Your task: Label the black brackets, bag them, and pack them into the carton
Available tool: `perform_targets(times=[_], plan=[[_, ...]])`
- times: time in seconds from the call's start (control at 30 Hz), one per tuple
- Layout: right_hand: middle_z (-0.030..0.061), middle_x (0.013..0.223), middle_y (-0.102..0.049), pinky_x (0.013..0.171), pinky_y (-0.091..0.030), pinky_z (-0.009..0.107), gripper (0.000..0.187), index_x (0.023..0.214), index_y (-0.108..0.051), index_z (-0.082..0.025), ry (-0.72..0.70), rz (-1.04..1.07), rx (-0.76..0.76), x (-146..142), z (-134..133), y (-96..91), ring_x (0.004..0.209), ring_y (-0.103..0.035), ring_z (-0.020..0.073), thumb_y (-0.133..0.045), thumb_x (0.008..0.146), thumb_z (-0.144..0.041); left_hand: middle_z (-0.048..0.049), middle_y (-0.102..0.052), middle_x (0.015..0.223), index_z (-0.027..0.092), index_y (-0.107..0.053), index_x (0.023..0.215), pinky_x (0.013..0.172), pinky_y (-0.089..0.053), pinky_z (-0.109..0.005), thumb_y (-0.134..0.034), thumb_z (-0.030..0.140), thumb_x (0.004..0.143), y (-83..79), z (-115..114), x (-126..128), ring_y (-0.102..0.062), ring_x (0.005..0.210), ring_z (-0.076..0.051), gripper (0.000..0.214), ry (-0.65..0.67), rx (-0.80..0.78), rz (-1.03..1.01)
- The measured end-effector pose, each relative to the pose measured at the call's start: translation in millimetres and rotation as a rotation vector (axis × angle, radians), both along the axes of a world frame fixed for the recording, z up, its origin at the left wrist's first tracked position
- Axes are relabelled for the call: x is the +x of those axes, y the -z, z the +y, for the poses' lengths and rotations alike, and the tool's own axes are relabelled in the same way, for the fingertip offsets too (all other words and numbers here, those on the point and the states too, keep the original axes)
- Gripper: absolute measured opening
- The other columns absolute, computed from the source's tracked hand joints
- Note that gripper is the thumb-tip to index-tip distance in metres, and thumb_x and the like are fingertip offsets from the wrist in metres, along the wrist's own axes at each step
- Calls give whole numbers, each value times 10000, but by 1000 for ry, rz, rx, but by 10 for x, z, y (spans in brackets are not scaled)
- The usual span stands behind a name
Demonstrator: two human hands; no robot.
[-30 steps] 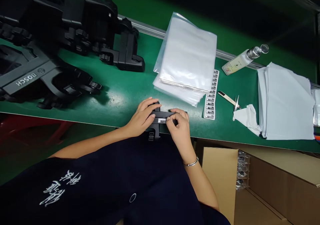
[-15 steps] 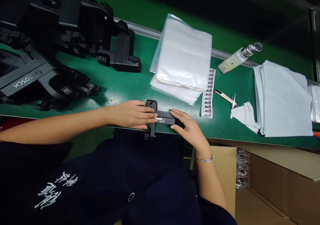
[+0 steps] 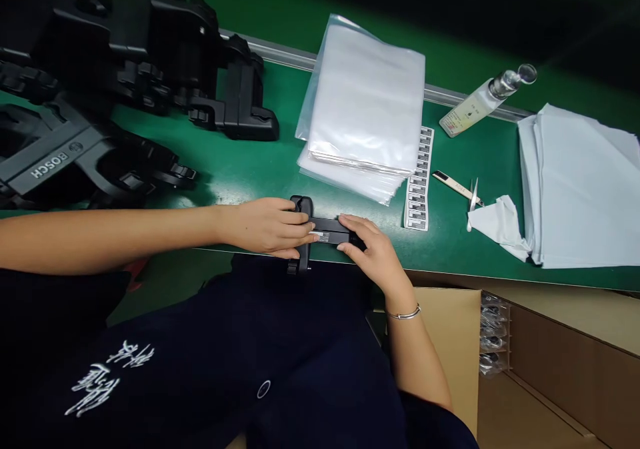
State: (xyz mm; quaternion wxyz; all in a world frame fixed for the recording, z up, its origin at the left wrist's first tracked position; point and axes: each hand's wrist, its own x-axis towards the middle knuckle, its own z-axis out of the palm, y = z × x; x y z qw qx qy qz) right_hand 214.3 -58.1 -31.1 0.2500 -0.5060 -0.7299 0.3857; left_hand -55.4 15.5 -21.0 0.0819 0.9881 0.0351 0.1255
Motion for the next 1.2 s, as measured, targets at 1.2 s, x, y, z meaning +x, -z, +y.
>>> perform_targets(times=[1.2], plan=[[34,1378,-626,1135,-424,458,399,1278,-662,-295,377,631,-313,350,-358,-134,1302,-561,256,-580,938,-489,-142,-663,1135,202,-683,1082,805,-486,-404,-441,255,957,-20,1170,830,-573,1104,-313,277,-798,-50,167]])
